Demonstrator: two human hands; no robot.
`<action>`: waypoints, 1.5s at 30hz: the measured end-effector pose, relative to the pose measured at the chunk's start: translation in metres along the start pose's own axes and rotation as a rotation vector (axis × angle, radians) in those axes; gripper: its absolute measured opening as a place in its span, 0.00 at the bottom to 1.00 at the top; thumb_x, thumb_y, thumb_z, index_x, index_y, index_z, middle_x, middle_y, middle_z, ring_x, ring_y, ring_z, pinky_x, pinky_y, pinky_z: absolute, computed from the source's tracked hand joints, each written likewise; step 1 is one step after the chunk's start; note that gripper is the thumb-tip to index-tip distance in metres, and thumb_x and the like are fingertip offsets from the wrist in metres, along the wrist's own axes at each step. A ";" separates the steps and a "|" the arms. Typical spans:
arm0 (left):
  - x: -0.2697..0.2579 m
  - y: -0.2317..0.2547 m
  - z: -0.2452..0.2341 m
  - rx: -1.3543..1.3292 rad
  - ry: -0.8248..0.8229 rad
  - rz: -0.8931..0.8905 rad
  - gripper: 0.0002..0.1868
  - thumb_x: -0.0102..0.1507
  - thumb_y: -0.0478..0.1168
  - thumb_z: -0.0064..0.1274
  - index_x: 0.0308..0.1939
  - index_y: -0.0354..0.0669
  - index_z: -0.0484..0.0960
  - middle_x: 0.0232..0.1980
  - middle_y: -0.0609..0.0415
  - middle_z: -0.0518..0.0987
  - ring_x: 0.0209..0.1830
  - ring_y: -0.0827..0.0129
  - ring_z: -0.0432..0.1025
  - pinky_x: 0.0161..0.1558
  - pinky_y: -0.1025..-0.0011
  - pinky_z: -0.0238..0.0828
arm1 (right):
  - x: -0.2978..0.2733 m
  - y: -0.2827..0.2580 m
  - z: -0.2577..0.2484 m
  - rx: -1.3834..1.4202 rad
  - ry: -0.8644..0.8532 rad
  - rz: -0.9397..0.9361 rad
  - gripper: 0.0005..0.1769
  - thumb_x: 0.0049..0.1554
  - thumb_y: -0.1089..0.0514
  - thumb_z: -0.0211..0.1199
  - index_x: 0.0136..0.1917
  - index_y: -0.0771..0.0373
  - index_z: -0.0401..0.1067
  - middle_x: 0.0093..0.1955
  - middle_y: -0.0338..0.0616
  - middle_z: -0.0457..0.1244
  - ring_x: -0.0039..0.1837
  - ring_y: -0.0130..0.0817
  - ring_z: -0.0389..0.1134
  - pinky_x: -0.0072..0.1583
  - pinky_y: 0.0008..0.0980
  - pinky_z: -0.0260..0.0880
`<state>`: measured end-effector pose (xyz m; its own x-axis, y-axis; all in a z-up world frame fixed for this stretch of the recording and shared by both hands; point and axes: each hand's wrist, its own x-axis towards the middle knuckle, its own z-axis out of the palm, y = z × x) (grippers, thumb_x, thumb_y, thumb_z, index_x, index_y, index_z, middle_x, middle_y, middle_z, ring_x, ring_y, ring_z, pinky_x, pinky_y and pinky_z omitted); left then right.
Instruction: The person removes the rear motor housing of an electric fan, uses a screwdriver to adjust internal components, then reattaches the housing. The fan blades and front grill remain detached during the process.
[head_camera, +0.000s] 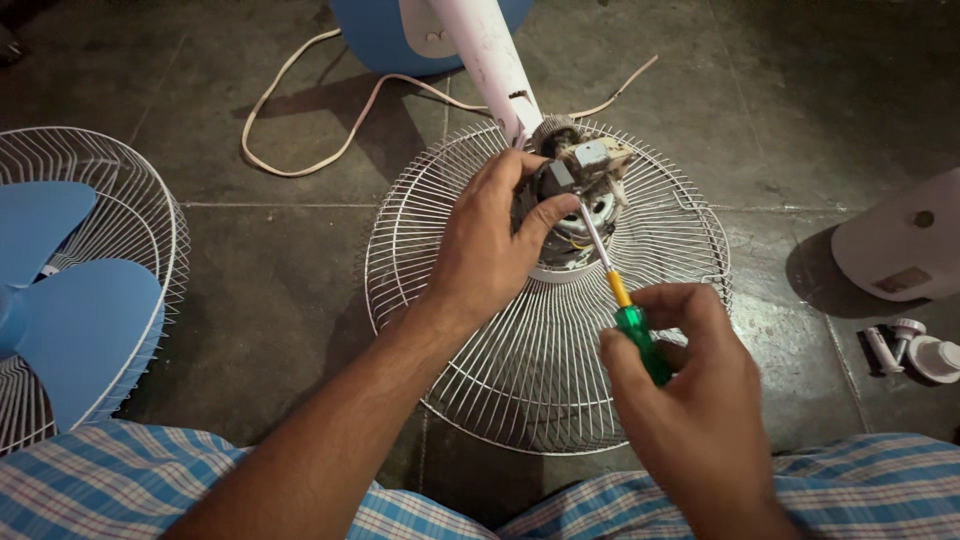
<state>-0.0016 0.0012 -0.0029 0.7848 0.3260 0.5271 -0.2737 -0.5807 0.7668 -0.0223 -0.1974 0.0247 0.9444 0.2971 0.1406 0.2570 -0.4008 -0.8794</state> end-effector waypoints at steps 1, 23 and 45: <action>0.000 0.000 -0.001 0.010 -0.001 0.002 0.18 0.66 0.46 0.59 0.50 0.36 0.76 0.47 0.49 0.81 0.48 0.63 0.79 0.49 0.63 0.76 | -0.004 -0.005 -0.002 -0.133 0.040 -0.011 0.16 0.53 0.59 0.67 0.53 0.67 0.70 0.41 0.43 0.70 0.36 0.27 0.71 0.35 0.30 0.69; 0.002 -0.004 -0.001 -0.128 -0.029 -0.051 0.17 0.65 0.46 0.62 0.50 0.38 0.77 0.43 0.53 0.82 0.42 0.70 0.79 0.44 0.69 0.77 | 0.005 0.015 -0.008 0.612 -0.113 0.467 0.11 0.61 0.61 0.66 0.56 0.67 0.74 0.45 0.45 0.71 0.33 0.21 0.60 0.28 0.20 0.56; 0.001 -0.004 -0.001 -0.096 -0.033 -0.057 0.19 0.65 0.48 0.60 0.50 0.38 0.77 0.44 0.53 0.82 0.43 0.70 0.80 0.45 0.68 0.79 | -0.004 -0.018 -0.001 -0.388 0.098 -0.137 0.13 0.55 0.58 0.70 0.52 0.64 0.74 0.34 0.45 0.70 0.30 0.29 0.70 0.31 0.33 0.65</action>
<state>-0.0006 0.0047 -0.0051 0.8178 0.3308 0.4709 -0.2791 -0.4875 0.8273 -0.0301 -0.1922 0.0401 0.9062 0.2943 0.3035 0.4222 -0.6653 -0.6157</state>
